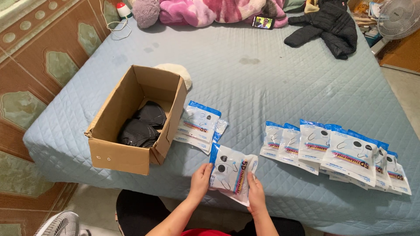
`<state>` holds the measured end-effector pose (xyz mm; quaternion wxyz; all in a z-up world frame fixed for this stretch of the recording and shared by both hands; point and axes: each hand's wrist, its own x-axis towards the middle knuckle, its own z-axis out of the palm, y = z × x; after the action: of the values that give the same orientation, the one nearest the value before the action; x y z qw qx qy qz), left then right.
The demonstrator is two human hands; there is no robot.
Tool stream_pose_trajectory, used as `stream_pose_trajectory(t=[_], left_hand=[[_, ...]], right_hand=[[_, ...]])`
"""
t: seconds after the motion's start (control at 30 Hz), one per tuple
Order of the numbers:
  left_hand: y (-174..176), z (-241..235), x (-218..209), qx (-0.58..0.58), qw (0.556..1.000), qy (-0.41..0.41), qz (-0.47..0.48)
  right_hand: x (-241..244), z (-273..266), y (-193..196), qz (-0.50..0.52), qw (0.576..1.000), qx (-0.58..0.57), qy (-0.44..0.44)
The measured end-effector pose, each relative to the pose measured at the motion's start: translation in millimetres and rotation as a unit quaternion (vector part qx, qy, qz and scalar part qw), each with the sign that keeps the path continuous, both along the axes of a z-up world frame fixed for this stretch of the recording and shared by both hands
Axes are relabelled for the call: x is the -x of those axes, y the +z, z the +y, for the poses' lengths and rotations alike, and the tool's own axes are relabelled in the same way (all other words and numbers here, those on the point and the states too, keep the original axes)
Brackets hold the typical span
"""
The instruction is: Inspecting and packing black face masks into a cardboard box.
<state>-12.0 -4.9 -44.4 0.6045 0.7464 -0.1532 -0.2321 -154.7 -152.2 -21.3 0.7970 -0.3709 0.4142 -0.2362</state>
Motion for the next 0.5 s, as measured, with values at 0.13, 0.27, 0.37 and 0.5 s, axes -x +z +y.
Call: stream_pose_trajectory(t=[0.13,0.27,0.37,0.5], left_hand=[[2,6,-1,0.009,1.000,0.018,0.017],[-16,9,-9,0.006,0.999,0.043,-0.009],[-13,14,-11,-0.007,0.999,0.045,0.011],[-12,22,-18,-0.043,0.997,0.040,-0.059]], right_hand=[[3,1,2,0.066,0.996,0.048,0.036],[7,-3,-1,0.154,0.973,0.135,0.109],[8,-7,-11,0.140,0.976,0.118,0.118],[11,-29,-47,0.076,0.990,0.110,0.041]])
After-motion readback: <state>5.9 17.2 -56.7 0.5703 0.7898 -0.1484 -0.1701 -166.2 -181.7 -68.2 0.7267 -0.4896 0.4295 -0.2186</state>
